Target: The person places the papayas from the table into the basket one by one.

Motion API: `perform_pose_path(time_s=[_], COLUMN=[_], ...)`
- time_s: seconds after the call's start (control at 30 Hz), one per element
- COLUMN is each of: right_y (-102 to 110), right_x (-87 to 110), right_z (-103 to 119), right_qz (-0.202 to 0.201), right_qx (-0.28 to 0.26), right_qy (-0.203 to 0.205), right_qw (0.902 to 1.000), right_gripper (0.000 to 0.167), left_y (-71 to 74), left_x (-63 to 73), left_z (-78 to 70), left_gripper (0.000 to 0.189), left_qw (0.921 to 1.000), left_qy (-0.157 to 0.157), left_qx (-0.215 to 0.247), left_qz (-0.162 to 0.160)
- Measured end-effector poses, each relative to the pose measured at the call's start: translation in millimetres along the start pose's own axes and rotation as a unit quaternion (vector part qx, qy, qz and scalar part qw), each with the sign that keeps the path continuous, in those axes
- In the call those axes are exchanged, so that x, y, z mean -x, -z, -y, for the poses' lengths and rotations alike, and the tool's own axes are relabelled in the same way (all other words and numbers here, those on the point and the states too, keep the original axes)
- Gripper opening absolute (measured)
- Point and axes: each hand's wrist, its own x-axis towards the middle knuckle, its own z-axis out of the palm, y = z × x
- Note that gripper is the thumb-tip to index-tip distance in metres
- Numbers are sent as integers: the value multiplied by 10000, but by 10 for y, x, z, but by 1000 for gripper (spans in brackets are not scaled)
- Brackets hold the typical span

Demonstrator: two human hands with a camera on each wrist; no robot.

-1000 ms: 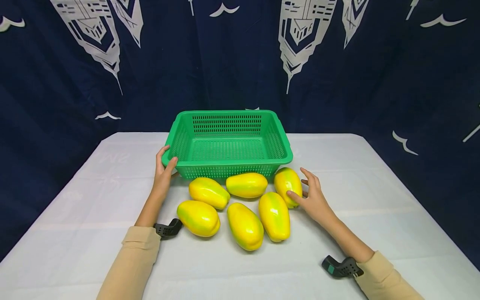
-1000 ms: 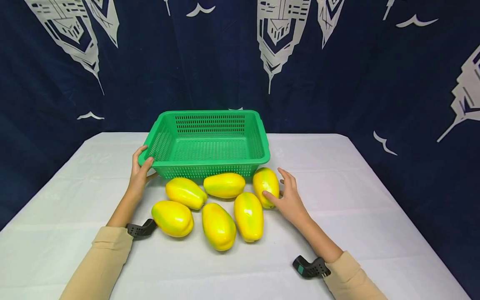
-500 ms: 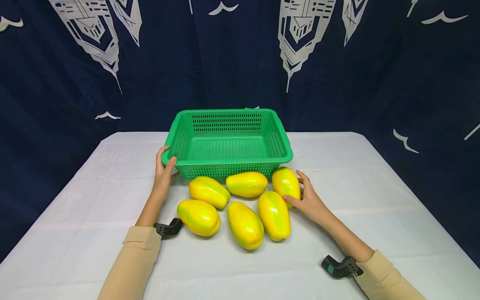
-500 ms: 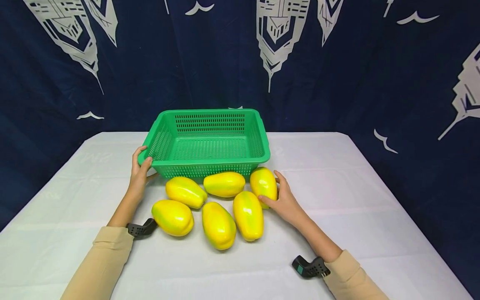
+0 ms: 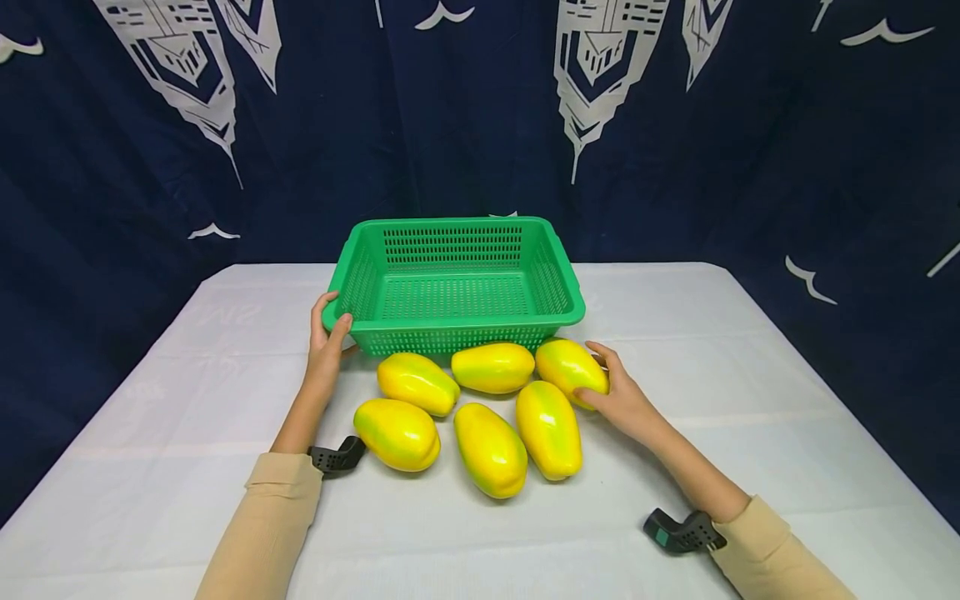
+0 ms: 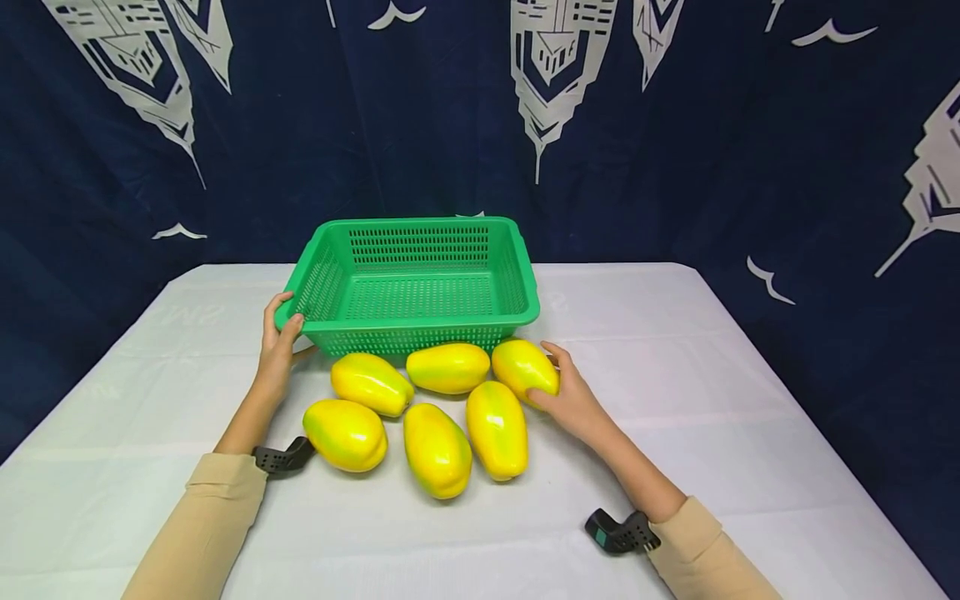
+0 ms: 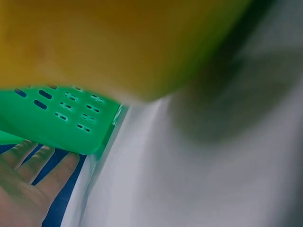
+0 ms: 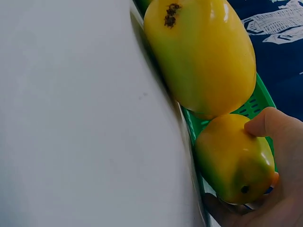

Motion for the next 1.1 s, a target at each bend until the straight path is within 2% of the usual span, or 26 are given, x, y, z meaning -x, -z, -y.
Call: perform_pose_path(time_s=[0.43, 1.1], right_y=[119, 289], right_x=[10, 40], right_z=[44, 151], right_qz=[-150, -191], right_qx=[15, 50], right_qy=[-166, -86], right_qw=[9997, 9998], right_gripper=[58, 59], left_y=[5, 11], left_x=[3, -13], left_z=[16, 30], left_gripper=[50, 49], left_qw=[10000, 10000], left_qy=[-11, -25], left_qx=[66, -5], left_qz=[20, 8])
